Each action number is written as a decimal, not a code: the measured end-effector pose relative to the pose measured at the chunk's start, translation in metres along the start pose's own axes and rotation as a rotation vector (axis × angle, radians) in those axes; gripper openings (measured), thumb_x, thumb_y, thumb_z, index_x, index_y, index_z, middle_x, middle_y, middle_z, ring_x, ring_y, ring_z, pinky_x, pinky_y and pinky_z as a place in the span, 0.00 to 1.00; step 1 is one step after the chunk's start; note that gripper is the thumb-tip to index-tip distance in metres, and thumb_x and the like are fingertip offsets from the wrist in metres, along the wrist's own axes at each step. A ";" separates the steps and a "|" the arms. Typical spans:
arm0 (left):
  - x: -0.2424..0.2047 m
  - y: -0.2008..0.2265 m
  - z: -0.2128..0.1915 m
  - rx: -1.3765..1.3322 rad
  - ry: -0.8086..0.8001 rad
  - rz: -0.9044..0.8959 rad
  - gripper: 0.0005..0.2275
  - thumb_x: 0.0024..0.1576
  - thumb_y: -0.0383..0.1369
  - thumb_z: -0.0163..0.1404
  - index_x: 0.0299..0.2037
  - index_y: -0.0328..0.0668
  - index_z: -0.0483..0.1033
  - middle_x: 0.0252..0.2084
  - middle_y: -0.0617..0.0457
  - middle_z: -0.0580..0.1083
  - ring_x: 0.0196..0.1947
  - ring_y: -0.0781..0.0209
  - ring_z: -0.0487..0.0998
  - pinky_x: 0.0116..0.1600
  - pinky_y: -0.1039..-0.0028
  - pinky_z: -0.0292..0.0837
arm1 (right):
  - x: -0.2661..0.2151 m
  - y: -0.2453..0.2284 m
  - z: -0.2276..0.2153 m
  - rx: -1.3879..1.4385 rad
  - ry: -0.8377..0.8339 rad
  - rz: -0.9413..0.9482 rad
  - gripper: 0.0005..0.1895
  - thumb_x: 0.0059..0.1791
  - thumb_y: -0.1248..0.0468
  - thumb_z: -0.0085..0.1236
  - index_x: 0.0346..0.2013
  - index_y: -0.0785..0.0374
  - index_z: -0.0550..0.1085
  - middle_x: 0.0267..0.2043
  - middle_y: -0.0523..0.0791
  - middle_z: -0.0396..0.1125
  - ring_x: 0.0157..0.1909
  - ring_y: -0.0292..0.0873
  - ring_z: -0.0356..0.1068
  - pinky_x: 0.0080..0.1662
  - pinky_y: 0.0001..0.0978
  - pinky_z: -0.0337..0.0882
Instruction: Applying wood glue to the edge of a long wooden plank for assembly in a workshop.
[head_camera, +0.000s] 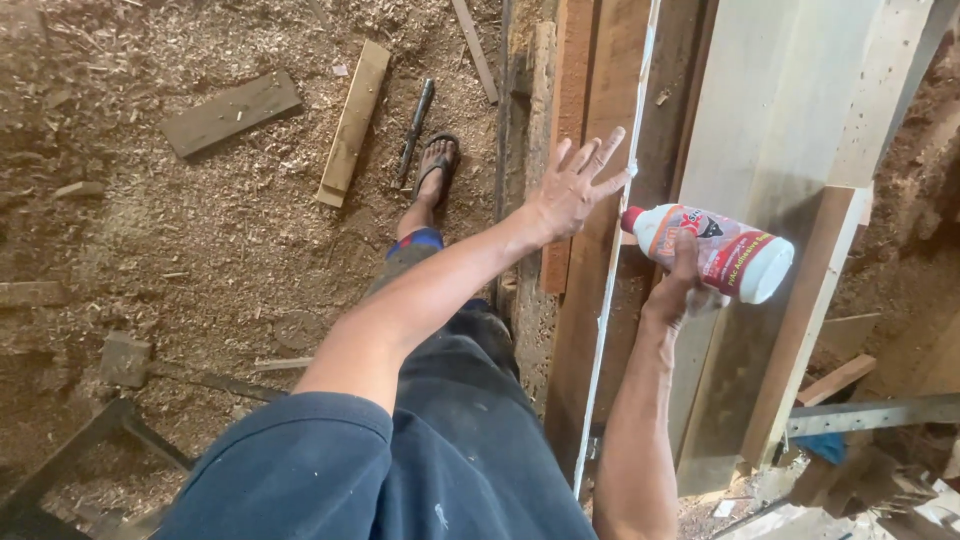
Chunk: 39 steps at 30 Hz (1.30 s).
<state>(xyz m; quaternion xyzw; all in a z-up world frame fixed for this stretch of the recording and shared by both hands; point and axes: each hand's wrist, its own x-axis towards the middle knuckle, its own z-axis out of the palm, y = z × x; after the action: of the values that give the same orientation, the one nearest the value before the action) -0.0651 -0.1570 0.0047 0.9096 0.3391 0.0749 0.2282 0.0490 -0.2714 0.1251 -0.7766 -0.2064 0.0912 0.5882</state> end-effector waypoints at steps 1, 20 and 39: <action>-0.002 -0.001 -0.003 0.027 -0.018 0.035 0.36 0.53 0.26 0.54 0.73 0.69 0.60 0.80 0.45 0.36 0.76 0.42 0.52 0.74 0.39 0.47 | -0.003 -0.005 0.001 -0.010 0.002 -0.002 0.29 0.47 0.58 0.77 0.55 0.64 0.71 0.49 0.50 0.71 0.54 0.49 0.74 0.43 0.44 0.84; -0.070 0.025 0.033 0.068 -0.011 0.278 0.38 0.59 0.28 0.49 0.77 0.74 0.47 0.81 0.47 0.37 0.80 0.46 0.39 0.75 0.35 0.34 | -0.042 0.006 -0.060 -0.047 0.016 0.068 0.32 0.46 0.63 0.75 0.59 0.69 0.67 0.54 0.51 0.68 0.60 0.51 0.71 0.49 0.47 0.83; 0.067 -0.089 -0.001 0.094 0.167 0.326 0.40 0.54 0.24 0.53 0.75 0.77 0.53 0.81 0.45 0.36 0.80 0.47 0.39 0.75 0.31 0.33 | 0.015 -0.014 -0.008 0.248 0.392 0.380 0.33 0.45 0.58 0.71 0.60 0.65 0.68 0.52 0.52 0.67 0.54 0.53 0.73 0.42 0.50 0.84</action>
<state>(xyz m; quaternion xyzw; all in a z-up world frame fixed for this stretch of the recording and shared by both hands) -0.0665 -0.0535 -0.0377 0.9527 0.2082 0.1703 0.1412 0.0628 -0.2687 0.1422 -0.7264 0.0730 0.0725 0.6795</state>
